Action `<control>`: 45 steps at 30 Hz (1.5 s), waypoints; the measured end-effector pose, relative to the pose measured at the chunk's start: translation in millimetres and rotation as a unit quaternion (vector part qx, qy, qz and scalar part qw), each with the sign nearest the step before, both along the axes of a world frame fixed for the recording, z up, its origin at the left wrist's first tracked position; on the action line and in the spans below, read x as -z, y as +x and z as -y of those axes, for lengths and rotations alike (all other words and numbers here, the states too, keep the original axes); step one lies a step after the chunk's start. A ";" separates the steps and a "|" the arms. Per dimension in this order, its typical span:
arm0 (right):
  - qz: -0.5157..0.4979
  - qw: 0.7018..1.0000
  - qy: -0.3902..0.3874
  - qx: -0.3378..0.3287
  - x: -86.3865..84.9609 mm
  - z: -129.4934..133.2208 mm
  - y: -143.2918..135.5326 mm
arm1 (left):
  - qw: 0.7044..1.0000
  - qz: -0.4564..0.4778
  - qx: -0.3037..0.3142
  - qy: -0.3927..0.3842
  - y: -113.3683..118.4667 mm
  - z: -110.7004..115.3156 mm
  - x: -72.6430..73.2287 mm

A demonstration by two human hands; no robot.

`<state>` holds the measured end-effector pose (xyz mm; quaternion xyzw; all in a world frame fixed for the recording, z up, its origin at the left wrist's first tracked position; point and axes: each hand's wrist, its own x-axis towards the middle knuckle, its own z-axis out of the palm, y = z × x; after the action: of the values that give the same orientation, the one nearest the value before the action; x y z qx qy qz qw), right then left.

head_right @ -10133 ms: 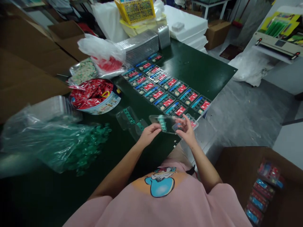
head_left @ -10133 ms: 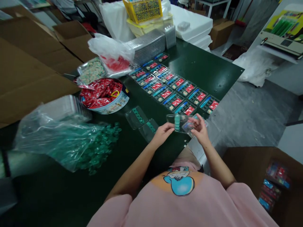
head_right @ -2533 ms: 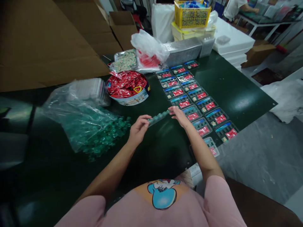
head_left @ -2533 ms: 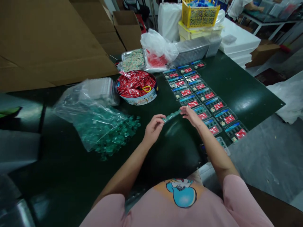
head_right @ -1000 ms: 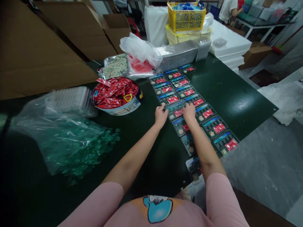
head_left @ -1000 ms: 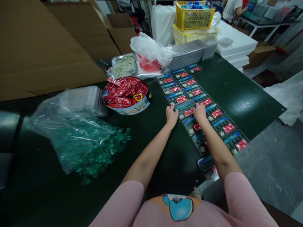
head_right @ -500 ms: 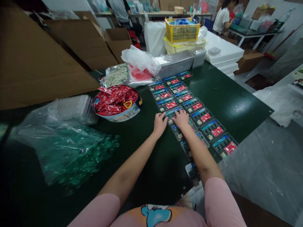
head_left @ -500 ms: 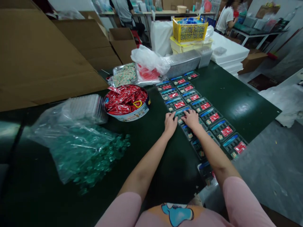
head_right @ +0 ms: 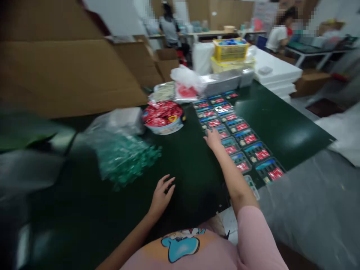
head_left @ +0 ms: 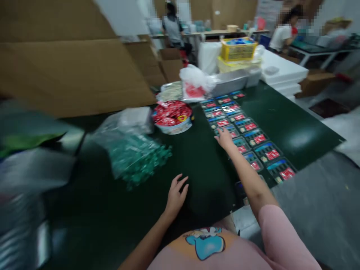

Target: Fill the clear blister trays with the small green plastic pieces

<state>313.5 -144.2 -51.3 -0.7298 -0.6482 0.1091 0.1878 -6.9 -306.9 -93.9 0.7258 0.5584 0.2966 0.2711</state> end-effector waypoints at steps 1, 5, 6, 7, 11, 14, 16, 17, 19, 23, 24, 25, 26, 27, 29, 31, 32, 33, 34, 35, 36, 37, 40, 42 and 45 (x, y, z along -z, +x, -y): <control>-0.017 0.999 0.005 -0.041 -0.6 2.5 -17.4 | 1.000 0.001 -0.019 -0.009 -5.0 11.7 -0.4; -0.080 0.971 -0.011 -0.224 3.7 14.4 -101.1 | 0.996 0.021 -0.079 -0.024 -21.6 41.5 -7.2; -0.087 0.962 -0.022 -0.259 5.8 19.3 -122.6 | 0.995 0.026 -0.092 -0.021 -27.4 47.5 -8.6; -0.091 0.953 -0.034 -0.286 7.8 24.7 -143.0 | 0.994 0.032 -0.104 -0.017 -33.8 54.1 -9.3; -0.089 0.935 -0.053 -0.340 14.6 42.0 -208.3 | 0.986 0.055 -0.159 -0.013 -64.2 85.7 -6.4; -0.076 0.933 -0.017 -0.351 17.4 44.8 -242.2 | 0.976 0.074 -0.205 -0.016 -88.3 108.1 -2.3; -0.055 0.936 0.002 -0.347 19.4 44.5 -259.8 | 0.969 0.087 -0.230 -0.014 -103.6 120.7 -0.3; -0.039 0.939 0.004 -0.341 20.7 44.4 -266.9 | 0.966 0.092 -0.240 -0.012 -111.1 126.4 0.5; -0.004 0.945 0.002 -0.328 23.0 45.1 -277.1 | 0.961 0.101 -0.259 -0.009 -125.9 137.2 2.9; 0.049 0.943 0.000 -0.328 21.0 47.6 -283.7 | 0.953 0.117 -0.279 0.009 -155.1 153.7 11.6; 0.061 0.943 -0.003 -0.328 18.4 47.1 -283.8 | 0.952 0.122 -0.281 0.015 -161.7 155.7 14.4; 0.073 0.943 -0.006 -0.325 14.9 45.6 -283.8 | 0.951 0.127 -0.282 0.021 -167.5 156.4 17.4; 0.083 0.944 -0.006 -0.319 10.8 42.9 -283.5 | 0.949 0.132 -0.284 0.025 -172.4 156.0 20.1; 0.090 0.946 -0.002 -0.311 6.2 38.9 -282.8 | 0.948 0.138 -0.286 0.029 -176.0 154.7 22.6; 0.082 0.951 0.015 -0.297 -4.0 27.6 -280.0 | 0.945 0.149 -0.289 0.035 -179.5 150.6 25.4; 0.042 0.955 0.027 -0.293 -14.6 12.8 -276.2 | 0.945 0.159 -0.283 0.042 -179.1 146.3 24.7; 0.012 0.957 0.028 -0.289 -19.6 4.5 -275.5 | 0.945 0.165 -0.277 0.047 -178.5 144.3 23.0; -0.019 0.957 0.031 -0.289 -24.3 -3.9 -276.8 | 0.945 0.174 -0.273 0.053 -178.3 142.4 20.5; -0.050 0.956 0.045 -0.285 -28.3 -11.8 -281.2 | 0.942 0.184 -0.274 0.063 -178.9 140.6 17.4; -0.079 0.953 0.059 -0.285 -31.7 -18.1 -289.2 | 0.936 0.194 -0.283 0.077 -180.6 139.1 13.7; -0.105 0.948 0.062 -0.293 -34.4 -21.7 -301.5 | 0.928 0.200 -0.299 0.095 -183.4 138.1 9.5; -0.132 0.939 0.055 -0.313 -36.5 -21.8 -317.8 | 0.919 0.202 -0.319 0.114 -187.2 138.0 4.7; -0.209 0.882 -0.015 -0.422 -38.8 1.5 -386.7 | 0.892 0.187 -0.375 0.168 -203.3 144.4 -11.5; -0.261 0.830 -0.070 -0.488 -37.6 30.3 -441.4 | 0.872 0.175 -0.414 0.192 -218.5 154.0 -22.4; -0.327 0.780 -0.131 -0.517 -36.0 71.1 -521.9 | 0.816 0.190 -0.501 0.217 -250.9 171.2 -36.3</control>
<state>-208.4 -215.3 -15.3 -0.2225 -0.8075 0.5056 0.2067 -257.8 -478.1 -57.6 0.3151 0.7034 0.6368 0.0215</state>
